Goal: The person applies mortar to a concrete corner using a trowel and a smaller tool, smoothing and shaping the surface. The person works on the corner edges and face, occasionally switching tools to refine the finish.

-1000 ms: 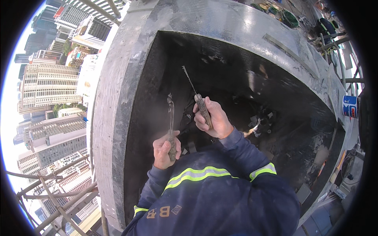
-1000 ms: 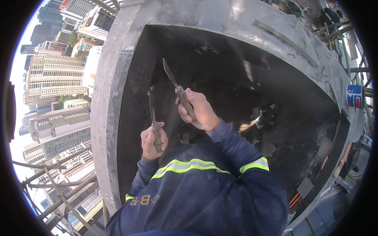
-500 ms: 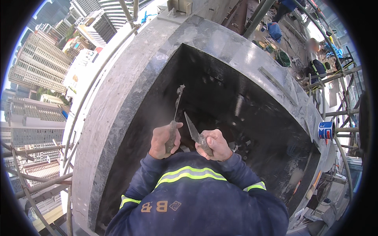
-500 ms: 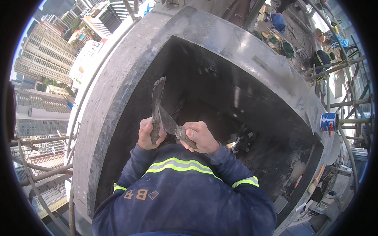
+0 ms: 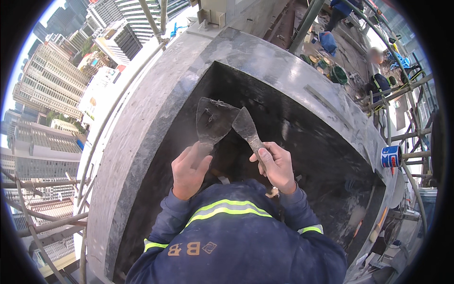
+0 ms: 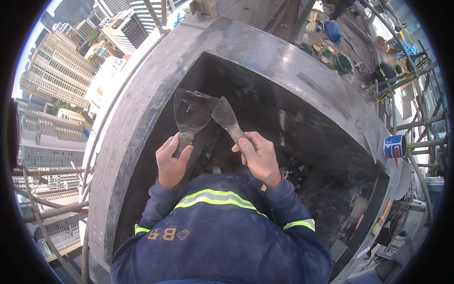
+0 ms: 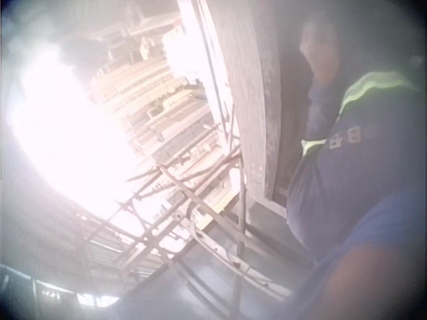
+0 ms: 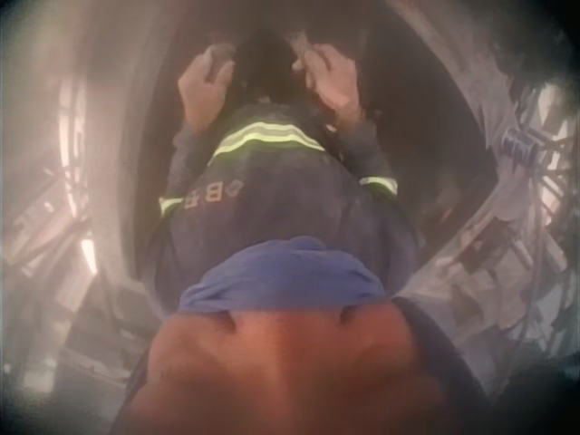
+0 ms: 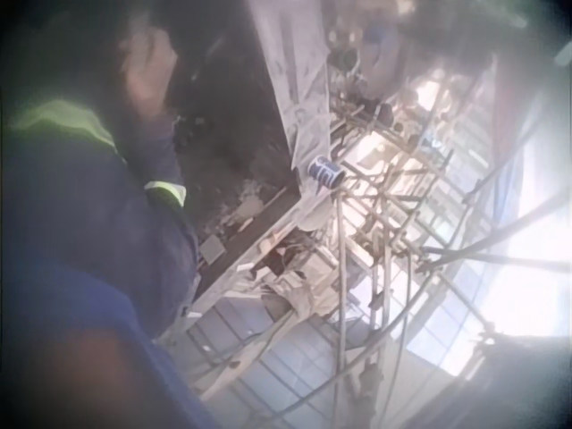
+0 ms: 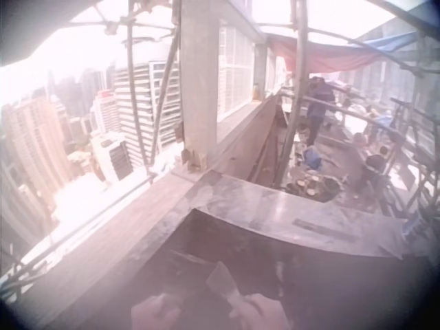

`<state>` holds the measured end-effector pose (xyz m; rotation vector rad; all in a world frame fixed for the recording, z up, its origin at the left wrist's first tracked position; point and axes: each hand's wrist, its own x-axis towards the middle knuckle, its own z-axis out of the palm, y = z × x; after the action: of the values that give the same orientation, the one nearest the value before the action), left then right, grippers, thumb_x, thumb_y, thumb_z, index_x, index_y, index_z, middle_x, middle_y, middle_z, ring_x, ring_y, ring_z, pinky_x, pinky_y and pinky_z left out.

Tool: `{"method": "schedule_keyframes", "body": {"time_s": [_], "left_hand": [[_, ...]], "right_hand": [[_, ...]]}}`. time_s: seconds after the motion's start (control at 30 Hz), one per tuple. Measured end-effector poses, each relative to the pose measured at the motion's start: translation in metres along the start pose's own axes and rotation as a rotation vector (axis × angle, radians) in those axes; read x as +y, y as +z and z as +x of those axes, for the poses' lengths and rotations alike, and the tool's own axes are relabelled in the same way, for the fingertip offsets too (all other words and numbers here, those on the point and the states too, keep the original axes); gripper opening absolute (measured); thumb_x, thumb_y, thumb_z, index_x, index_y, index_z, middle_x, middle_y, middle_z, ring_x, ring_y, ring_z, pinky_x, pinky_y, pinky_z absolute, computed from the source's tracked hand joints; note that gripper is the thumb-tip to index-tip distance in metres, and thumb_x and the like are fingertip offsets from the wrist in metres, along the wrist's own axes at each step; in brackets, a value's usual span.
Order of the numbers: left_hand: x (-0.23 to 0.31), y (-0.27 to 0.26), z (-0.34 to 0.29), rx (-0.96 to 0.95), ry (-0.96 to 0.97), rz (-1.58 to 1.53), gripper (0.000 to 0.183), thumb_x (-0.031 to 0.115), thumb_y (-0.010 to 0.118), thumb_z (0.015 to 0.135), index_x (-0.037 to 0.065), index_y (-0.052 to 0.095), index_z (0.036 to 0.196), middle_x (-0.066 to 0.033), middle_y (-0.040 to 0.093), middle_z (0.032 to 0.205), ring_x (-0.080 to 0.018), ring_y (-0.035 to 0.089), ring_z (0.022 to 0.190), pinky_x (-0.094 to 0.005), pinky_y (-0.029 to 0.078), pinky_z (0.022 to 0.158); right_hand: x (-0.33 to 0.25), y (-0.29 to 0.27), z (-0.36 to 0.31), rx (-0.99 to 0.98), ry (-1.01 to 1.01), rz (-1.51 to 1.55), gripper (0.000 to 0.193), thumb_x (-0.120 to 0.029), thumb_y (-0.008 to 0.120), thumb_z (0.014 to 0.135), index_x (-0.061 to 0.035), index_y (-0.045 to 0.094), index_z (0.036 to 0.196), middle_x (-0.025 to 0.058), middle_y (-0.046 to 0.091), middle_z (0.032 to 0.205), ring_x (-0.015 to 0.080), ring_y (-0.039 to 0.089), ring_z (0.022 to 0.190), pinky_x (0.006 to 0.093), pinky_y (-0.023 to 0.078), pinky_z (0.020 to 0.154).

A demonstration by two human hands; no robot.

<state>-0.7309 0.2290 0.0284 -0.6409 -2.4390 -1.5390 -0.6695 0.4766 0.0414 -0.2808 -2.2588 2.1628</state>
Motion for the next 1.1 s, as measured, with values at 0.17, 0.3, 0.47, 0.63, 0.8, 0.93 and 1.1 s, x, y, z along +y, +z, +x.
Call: {"method": "schedule_keyframes", "body": {"time_s": [0.17,0.3,0.47,0.63,0.8,0.93,1.1], "left_hand": [[0.007,-0.012,0.011,-0.104,0.115,0.057,0.046,0.001,0.077,0.079,-0.009,0.064,0.122,-0.0159,0.068,0.093,-0.0256,0.068,0.078,-0.0306,0.053,0.072],[0.008,-0.003,0.004,-0.178,0.123,0.079,0.047,0.002,0.078,0.079,-0.006,0.064,0.123,-0.0158,0.068,0.094,-0.0284,0.068,0.078,-0.0329,0.054,0.071],[0.001,0.012,-0.003,-0.174,0.113,0.108,0.045,0.003,0.078,0.080,-0.002,0.065,0.122,-0.0156,0.069,0.097,-0.0331,0.068,0.078,-0.0364,0.054,0.069],[0.003,0.014,0.003,-0.087,0.000,-0.002,0.044,0.004,0.078,0.080,-0.002,0.065,0.121,-0.0154,0.069,0.095,-0.0332,0.067,0.077,-0.0359,0.054,0.070],[0.014,0.017,0.010,-0.069,-0.040,-0.017,0.044,0.004,0.077,0.081,-0.005,0.064,0.122,-0.0158,0.068,0.092,-0.0295,0.067,0.077,-0.0332,0.053,0.071],[0.017,0.022,0.011,-0.060,-0.033,0.044,0.044,0.007,0.075,0.083,-0.010,0.064,0.122,-0.0164,0.069,0.093,-0.0236,0.069,0.079,-0.0295,0.052,0.074],[0.012,0.040,0.009,0.038,0.028,0.146,0.045,0.005,0.076,0.083,-0.007,0.063,0.124,-0.0168,0.069,0.097,-0.0289,0.070,0.082,-0.0330,0.054,0.074]], "right_hand": [[-0.005,-0.016,0.008,-0.069,0.055,0.016,0.027,-0.020,0.057,0.103,0.0055,0.064,0.110,0.0055,0.071,0.083,0.0049,0.051,0.053,0.0228,0.042,0.049],[-0.016,-0.023,0.017,-0.080,-0.082,-0.087,0.025,-0.018,0.059,0.102,0.0047,0.065,0.108,0.0038,0.071,0.079,0.0045,0.052,0.053,0.0232,0.043,0.051],[-0.036,-0.038,0.025,-0.104,-0.181,-0.224,0.021,-0.016,0.061,0.101,0.0032,0.066,0.108,0.0023,0.071,0.075,0.0050,0.051,0.053,0.0237,0.043,0.053],[-0.025,-0.051,0.024,-0.138,-0.075,-0.255,0.022,-0.015,0.062,0.101,0.0041,0.065,0.110,0.0032,0.071,0.078,0.0050,0.051,0.054,0.0238,0.042,0.053],[0.000,-0.040,0.021,-0.178,0.039,-0.058,0.024,-0.018,0.058,0.104,0.0045,0.064,0.109,0.0050,0.070,0.080,0.0045,0.052,0.053,0.0221,0.041,0.049],[0.004,-0.029,0.023,-0.200,0.063,-0.016,0.024,-0.019,0.057,0.104,0.0036,0.064,0.108,0.0041,0.069,0.079,0.0041,0.051,0.052,0.0220,0.041,0.047],[-0.002,-0.006,0.024,-0.188,0.060,0.019,0.023,-0.020,0.057,0.104,0.0017,0.064,0.105,0.0031,0.068,0.078,0.0039,0.051,0.051,0.0224,0.041,0.047]]}}
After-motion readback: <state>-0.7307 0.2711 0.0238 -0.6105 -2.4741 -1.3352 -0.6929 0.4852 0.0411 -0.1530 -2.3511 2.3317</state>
